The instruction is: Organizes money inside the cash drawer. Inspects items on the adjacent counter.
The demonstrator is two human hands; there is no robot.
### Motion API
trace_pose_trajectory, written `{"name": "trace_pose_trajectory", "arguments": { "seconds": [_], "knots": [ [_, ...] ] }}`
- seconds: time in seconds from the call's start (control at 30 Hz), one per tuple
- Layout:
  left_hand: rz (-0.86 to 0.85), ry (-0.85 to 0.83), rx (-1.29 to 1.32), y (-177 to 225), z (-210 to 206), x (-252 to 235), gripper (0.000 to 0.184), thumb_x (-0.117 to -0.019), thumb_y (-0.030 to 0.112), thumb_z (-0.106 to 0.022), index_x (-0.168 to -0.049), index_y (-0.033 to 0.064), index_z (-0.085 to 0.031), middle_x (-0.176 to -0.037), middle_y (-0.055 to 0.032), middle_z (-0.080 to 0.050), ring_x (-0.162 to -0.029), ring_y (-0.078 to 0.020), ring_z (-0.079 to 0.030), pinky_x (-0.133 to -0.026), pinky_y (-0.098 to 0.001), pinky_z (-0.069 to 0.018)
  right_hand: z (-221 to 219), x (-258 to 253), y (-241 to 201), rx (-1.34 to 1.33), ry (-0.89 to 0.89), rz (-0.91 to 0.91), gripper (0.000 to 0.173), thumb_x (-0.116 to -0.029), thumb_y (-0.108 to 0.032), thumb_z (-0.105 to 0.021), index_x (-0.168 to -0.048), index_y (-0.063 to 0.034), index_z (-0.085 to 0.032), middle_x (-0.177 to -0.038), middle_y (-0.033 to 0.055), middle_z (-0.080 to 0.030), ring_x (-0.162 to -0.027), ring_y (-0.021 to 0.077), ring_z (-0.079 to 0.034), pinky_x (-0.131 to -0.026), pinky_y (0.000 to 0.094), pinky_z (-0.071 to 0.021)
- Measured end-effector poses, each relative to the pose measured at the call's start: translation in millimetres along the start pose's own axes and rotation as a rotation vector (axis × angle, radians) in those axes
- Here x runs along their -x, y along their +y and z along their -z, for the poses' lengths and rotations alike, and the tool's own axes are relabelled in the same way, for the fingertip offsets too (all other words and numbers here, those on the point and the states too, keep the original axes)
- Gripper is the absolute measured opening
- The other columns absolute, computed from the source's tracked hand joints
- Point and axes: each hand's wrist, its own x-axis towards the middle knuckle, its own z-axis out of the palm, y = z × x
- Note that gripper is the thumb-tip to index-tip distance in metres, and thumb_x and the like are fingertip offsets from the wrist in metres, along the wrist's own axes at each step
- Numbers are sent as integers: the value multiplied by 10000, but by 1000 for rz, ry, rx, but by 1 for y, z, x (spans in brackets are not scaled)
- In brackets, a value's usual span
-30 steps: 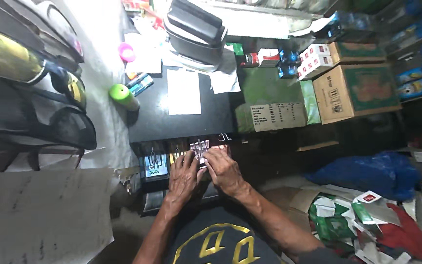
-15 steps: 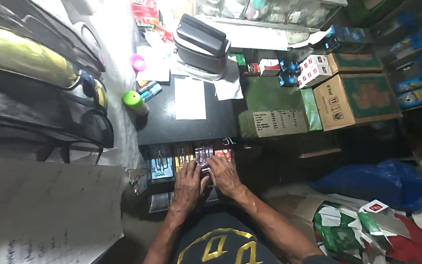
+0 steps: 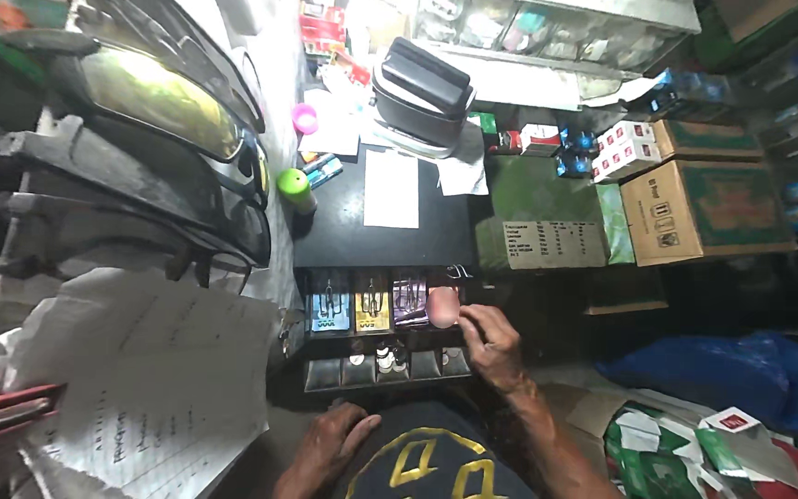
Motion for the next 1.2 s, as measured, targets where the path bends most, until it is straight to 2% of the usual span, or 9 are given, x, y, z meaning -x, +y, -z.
{"name": "trace_pose_trajectory", "arguments": {
  "seconds": [0.07, 0.13, 0.23, 0.33, 0.47, 0.67, 0.87, 1.0, 1.2],
  "knots": [
    [105, -73, 38, 1, 4, -1, 546, -1050, 519, -463, -1060, 65, -766, -1015, -102, -753, -958, -226, -730, -881, -467, -583, 12, -19, -4, 43, 84, -5, 223, -992, -164, -639, -1068, 5, -763, -1041, 138, -756, -1007, 208, -730, -924, 325, -593],
    [141, -126, 83, 0, 5, -6, 590, -1059, 533, -419, -1073, 53, -762, -1004, -120, -752, -960, -244, -726, -893, -490, -568, 19, -41, -4, 98, 80, 0, 229, -990, -171, -641, -1084, -1, -763, -1040, 148, -751, -998, 245, -729, -909, 368, -592],
    [212, -174, 153, -11, -3, -13, 703, -1066, 585, -302, -910, 37, -713, -783, -108, -664, -767, -228, -664, -738, -485, -544, 22, -74, -6, 189, -109, -81, 273, -1010, -261, -640, -1141, -55, -764, -1048, 143, -741, -1000, 316, -710, -883, 477, -578],
    [318, -155, 219, -14, -8, -16, 791, -1059, 625, -227, -857, 35, -713, -737, -86, -655, -733, -192, -659, -715, -462, -551, 17, -95, -10, 207, -326, -223, 241, -1005, -271, -663, -1120, -88, -770, -1055, 149, -735, -1024, 355, -689, -883, 551, -547],
    [452, -107, 253, -7, -9, -20, 784, -1057, 617, -225, -746, 54, -673, -656, -50, -600, -643, -163, -611, -642, -429, -518, 11, -90, -14, 213, -452, -365, 185, -968, -230, -699, -1071, -84, -748, -1005, 145, -729, -1017, 366, -674, -872, 574, -532],
    [478, -145, 246, -8, -9, -23, 798, -1055, 627, -239, -673, 34, -611, -620, -64, -553, -608, -190, -579, -618, -438, -494, -15, -65, -17, 375, -707, -519, 335, -1025, -265, -576, -1282, -56, -629, -1134, 204, -705, -1112, 377, -669, -938, 549, -506],
    [492, -141, 238, -7, -6, -25, 754, -1069, 587, -273, -652, 42, -586, -592, -42, -515, -576, -170, -543, -597, -408, -471, -19, -63, -21, 411, -722, -514, 364, -1058, -284, -500, -1312, -51, -615, -1138, 216, -701, -1119, 387, -668, -925, 530, -518],
    [480, -116, 223, -8, -7, -29, 760, -1072, 568, -276, -657, 18, -596, -595, -55, -524, -585, -176, -551, -606, -414, -474, -21, -65, -21, 392, -750, -491, 422, -1073, -306, -480, -1381, -42, -595, -1268, 217, -669, -1236, 400, -607, -982, 536, -500],
    [470, -96, 227, -11, -4, -38, 759, -1070, 577, -277, -681, 24, -623, -603, -51, -533, -599, -175, -556, -618, -411, -473, -21, -60, -7, 265, -586, -428, 396, -1052, -307, -521, -1309, -37, -654, -1260, 187, -683, -1212, 365, -630, -993, 507, -509]
  ]
}}
